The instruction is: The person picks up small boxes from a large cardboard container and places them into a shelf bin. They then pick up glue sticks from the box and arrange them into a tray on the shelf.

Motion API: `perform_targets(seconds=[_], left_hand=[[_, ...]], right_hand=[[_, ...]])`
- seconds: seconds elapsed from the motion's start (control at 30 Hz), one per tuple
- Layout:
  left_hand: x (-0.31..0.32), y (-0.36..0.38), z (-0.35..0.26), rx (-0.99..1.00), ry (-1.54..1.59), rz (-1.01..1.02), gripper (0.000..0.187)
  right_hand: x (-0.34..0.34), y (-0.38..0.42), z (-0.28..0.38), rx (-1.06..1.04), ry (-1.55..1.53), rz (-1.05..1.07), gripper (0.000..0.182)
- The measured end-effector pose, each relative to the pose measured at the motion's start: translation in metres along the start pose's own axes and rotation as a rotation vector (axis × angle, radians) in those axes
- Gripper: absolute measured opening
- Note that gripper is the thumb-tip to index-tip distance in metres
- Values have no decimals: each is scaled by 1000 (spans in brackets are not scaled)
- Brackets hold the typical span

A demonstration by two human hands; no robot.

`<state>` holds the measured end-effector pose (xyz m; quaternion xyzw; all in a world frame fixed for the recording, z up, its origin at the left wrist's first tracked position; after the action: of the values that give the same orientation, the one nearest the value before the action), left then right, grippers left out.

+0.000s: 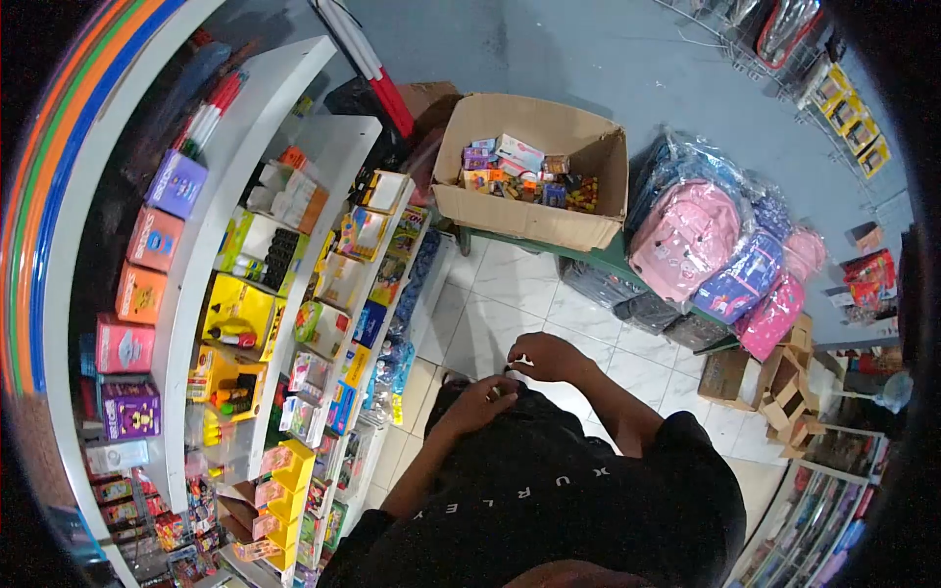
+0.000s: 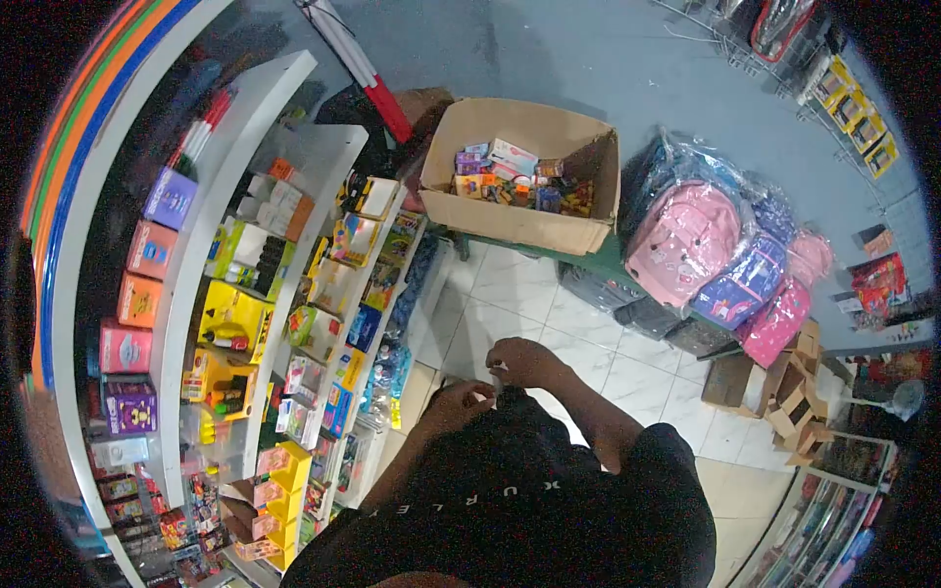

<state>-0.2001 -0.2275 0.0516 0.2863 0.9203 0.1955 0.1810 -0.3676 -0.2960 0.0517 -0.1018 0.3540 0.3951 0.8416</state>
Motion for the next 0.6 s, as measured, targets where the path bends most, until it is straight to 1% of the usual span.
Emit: perform_targets(seconds=[0.07, 0.1, 0.2, 0.23, 0.33, 0.37, 0.47, 0.5, 0.53, 0.57, 0.6], left_hand=[[-5, -10, 13, 33, 33, 34, 34], [-14, -13, 10, 78, 37, -21, 34], [-46, -28, 11, -48, 5, -42, 33], [-59, -34, 10, -39, -10, -24, 34], [-95, -57, 15, -2, 18, -58, 33], [-108, -66, 19, 59, 15, -87, 30], [-147, -91, 30, 189, 69, -119, 28], [-163, -84, 3, 101, 68, -141, 27], [-174, -93, 13, 151, 113, -184, 26], [-183, -97, 25, 158, 139, -199, 26], [-195, -97, 25, 166, 164, -215, 26]], right_hand=[[-1, -8, -11, 15, 11, 18, 17], [-2, -15, -13, 22, 17, 24, 17], [-8, -46, -16, 45, 41, 15, 17], [-12, -58, -13, 57, 61, 34, 17], [-32, -89, 2, 59, 85, 23, 18], [-31, -99, 0, 94, 65, 46, 19], [-45, -117, 10, 79, 134, 40, 19], [-47, -122, 9, 123, 133, 93, 19], [-48, -125, 6, 137, 141, 78, 19], [-48, -127, 1, 151, 151, 64, 20], [-51, -129, -2, 161, 161, 51, 20]])
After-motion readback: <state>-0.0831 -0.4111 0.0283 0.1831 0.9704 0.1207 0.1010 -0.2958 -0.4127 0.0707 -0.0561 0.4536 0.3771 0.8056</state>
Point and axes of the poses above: each hand's wrist, its own y-axis away from the middle knuckle, its own x-axis out of the palm, z = x × y, the point moved 4 cm from there along -y, towards the middle knuckle, and after that the axes turned 3 degrees about -x, right-handed, at the moved point
